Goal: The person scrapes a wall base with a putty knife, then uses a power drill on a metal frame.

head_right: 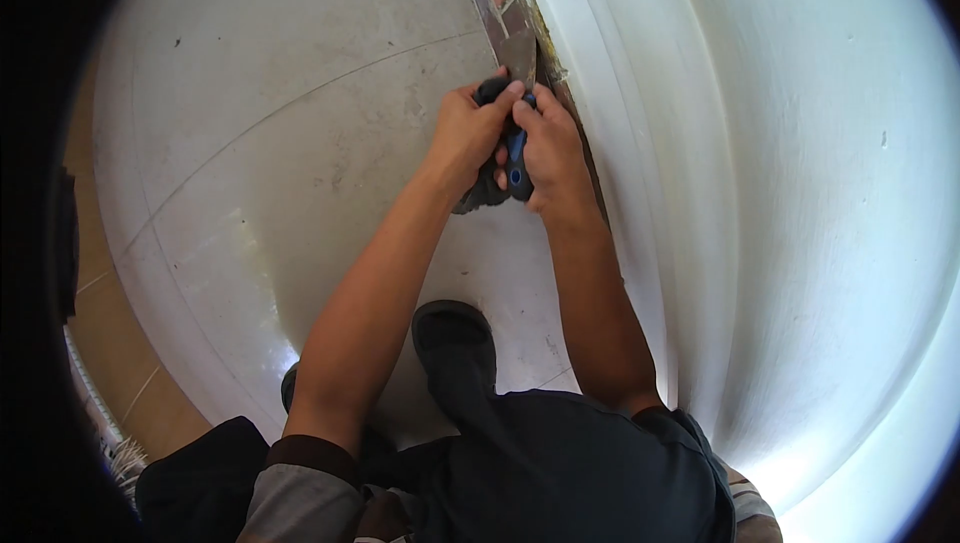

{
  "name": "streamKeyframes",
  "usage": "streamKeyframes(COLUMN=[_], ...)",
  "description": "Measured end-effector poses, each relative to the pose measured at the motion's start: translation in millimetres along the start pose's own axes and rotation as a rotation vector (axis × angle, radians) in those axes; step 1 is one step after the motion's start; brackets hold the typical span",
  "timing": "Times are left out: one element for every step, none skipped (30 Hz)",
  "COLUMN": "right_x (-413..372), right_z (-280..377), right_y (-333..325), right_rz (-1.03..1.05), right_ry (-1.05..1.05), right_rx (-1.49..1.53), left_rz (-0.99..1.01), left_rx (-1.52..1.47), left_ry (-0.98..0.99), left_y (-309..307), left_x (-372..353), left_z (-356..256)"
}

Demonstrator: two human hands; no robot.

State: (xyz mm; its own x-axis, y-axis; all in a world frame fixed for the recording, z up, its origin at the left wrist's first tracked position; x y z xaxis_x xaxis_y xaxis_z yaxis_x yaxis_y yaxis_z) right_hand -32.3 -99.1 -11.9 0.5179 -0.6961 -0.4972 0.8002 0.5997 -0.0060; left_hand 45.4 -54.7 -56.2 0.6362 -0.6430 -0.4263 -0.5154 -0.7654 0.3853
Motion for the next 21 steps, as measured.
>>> streamKeyframes(right_x=[6.2,9.2,11.7,10.8,5.9,1.8,-5.1,-3.1,0.1,1.2,0.5,2.6,7.7,10.6,6.5,-4.9,-21.3,-38.2,-55.0,-72.3,-87.9], right_z=[0.6,-0.7,-1.1,-0.5,-1.8,-2.1,-3.3,-2.0,-1.6,-3.7,-7.7,-8.5,-4.5,-0.2,-3.8,-4.9,-8.4,-12.6,-8.4,-3.1,-2.7], right_y=[-0.5,-3.9,-0.7,-3.1,-4.2,-3.3,-3.7,-2.2,-1.9,-4.0,-6.9,-6.2,-1.9,2.4,1.3,0.1,-2.4,-6.2,-9.0,-11.4,-15.3], right_rz=[0.001,-0.001,0.025,0.010,0.000,-0.008,-0.017,-0.003,0.010,0.016,0.015,0.019,0.033,0.051,0.073,0.057,0.035,0.010,-0.001,-0.011,-0.025], right_ry=[0.003,0.010,0.022,0.024,0.027,0.026,0.031,0.029,0.025,0.029,0.041,0.044,0.032,0.020,0.039,0.055,0.081,0.109,0.077,0.048,0.026], right_rx=[-0.017,-0.035,0.032,0.022,0.016,0.012,0.047,0.043,0.038,0.031,0.036,0.042,0.052,0.064,0.088,0.106,0.122,0.135,0.063,-0.009,-0.083], left_rz=[0.026,0.028,0.029,0.027,0.059,0.041,0.024,0.007,0.013,0.020,0.029,0.037,0.070,0.049,0.028,0.010,-0.083,-0.120,-0.160,-0.201,-0.187], left_rx=[-0.037,-0.028,-0.021,-0.014,-0.057,-0.029,-0.001,0.024,0.027,0.013,-0.003,-0.019,0.015,-0.001,-0.015,-0.029,-0.087,-0.224,-0.363,-0.502,-0.554], left_ry=[-0.060,-0.095,-0.121,-0.133,-0.126,-0.072,-0.024,0.017,0.009,-0.023,-0.063,-0.093,-0.147,-0.084,-0.018,0.048,-0.022,-0.054,-0.088,-0.122,-0.094], left_y=[2.3,1.5,-0.2,-1.5,1.4,0.1,0.3,-0.1,0.2,0.1,0.4,0.0,-0.6,-4.4,-8.7,-13.3,-26.2,-33.3,-40.4,-45.2,-43.6], left_x=[0.8,-1.6,-1.3,1.7,-2.6,-1.4,-2.0,-0.9,-1.6,-0.2,2.4,2.2,-4.0,-2.4,2.5,1.0,-4.2,-8.4,-10.8,-11.6,-6.7], left_z=[2.3,4.2,2.3,-1.5,-2.7,-3.0,0.6,4.7,2.2,2.6,3.2,-3.8,-10.5,-9.2,1.2,-1.6,12.6,20.3,30.2,40.0,40.7])
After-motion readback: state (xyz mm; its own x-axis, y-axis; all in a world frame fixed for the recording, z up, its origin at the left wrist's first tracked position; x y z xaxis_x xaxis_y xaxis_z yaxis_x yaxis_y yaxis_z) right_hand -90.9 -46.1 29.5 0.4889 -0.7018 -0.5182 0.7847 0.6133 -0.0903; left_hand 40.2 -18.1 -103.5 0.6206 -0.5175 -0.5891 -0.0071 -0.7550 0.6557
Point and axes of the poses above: each hand's wrist, its own x-axis towards the middle knuckle, its own y-axis out of the palm, z = x × y, the point moved 10 cm from there along x, towards the middle knuckle, and after that the axes turned 4 degrees about -z, right-handed, at the moved point
